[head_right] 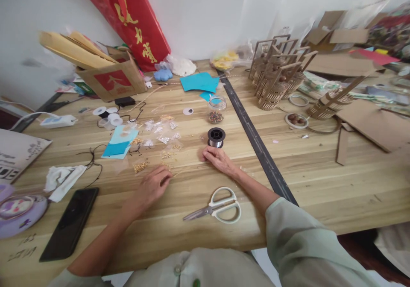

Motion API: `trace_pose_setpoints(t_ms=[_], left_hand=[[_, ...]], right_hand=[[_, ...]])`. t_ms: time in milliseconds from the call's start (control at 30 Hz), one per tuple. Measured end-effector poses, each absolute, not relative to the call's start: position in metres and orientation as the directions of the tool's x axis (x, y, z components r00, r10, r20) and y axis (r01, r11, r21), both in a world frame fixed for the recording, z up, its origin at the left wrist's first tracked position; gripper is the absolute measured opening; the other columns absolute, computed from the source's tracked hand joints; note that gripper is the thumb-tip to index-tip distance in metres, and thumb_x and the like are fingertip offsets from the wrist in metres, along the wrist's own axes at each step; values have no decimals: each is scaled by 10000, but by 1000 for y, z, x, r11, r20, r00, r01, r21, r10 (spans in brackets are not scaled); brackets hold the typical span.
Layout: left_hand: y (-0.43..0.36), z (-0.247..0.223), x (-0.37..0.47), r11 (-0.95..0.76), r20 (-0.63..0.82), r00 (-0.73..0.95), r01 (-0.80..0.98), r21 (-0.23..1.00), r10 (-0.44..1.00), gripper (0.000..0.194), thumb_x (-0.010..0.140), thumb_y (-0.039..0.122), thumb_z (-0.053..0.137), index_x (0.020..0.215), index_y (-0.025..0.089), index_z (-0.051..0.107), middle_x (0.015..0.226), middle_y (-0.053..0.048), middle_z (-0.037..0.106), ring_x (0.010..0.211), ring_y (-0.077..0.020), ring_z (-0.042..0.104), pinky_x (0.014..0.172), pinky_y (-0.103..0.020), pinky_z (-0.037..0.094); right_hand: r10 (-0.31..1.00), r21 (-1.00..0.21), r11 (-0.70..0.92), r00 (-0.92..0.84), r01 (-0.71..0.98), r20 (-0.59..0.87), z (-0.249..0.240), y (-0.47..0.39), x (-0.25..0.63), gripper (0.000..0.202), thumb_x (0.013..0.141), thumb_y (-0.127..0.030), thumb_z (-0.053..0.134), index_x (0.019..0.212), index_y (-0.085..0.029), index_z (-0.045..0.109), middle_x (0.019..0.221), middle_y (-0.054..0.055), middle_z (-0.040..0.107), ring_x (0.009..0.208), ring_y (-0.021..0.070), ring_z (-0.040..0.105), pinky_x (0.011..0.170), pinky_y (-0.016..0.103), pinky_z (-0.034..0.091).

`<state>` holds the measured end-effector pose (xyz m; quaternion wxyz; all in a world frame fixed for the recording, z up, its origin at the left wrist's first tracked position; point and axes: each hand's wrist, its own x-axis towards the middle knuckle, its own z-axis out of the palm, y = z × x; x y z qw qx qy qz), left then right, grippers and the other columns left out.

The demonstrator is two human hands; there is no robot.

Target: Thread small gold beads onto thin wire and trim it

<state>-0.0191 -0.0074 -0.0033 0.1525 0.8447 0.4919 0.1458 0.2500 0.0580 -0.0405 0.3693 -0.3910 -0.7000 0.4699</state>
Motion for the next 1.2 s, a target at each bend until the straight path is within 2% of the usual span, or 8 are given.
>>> trace_pose_setpoints(t_ms=[167,367,600,767,867,1000,1200], left_hand=[[-16,-6,-31,-438,75,447,807,396,891,161,845,98,464,775,177,586,804,-35,586,789,-173,554,709,-287,440],[-22,-13,-38,-401,52,419,814,421,906,207,837,71,433,854,189,603,863,-39,591,789,-159,573,725,-275,460],[-21,-13,-39,-400,146,375,813,422,916,176,818,97,455,797,188,603,843,-35,614,775,-158,591,693,-267,470],[-19,-14,-43,-403,207,346,762,507,915,137,799,113,497,825,194,604,834,-20,657,765,-145,608,700,-254,479],[-18,-14,-47,-401,217,337,758,515,916,127,797,111,508,822,192,602,818,-18,653,758,-142,601,698,-254,475],[-20,-11,-48,-438,201,390,780,446,899,160,807,80,486,840,188,599,833,-27,634,814,-160,577,739,-282,467],[-25,-9,-43,-484,124,468,843,237,875,190,810,57,453,803,175,603,836,-53,598,865,-207,541,748,-331,457]], right_hand=[[858,-885,348,-485,308,169,-35,54,249,325,932,-399,415,777,-171,586,719,17,563,650,136,474,621,254,346],[809,-806,457,-553,378,200,-34,49,247,252,927,-345,430,795,-191,578,665,-3,511,594,129,443,592,251,319],[784,-747,508,-589,429,195,-34,45,247,214,944,-298,389,861,-205,562,630,-12,480,544,128,428,573,256,305],[761,-750,539,-604,383,238,-34,47,246,215,936,-288,399,831,-200,564,702,28,522,621,155,467,612,272,343],[742,-755,561,-610,339,277,-33,49,245,211,930,-288,409,820,-195,563,784,64,541,701,178,483,669,296,369],[774,-766,539,-565,351,285,-34,50,244,210,929,-305,424,819,-192,564,759,50,533,688,170,478,663,291,361],[817,-799,436,-555,415,158,-37,48,245,230,910,-312,463,785,-158,579,692,8,545,594,112,446,545,231,313]])
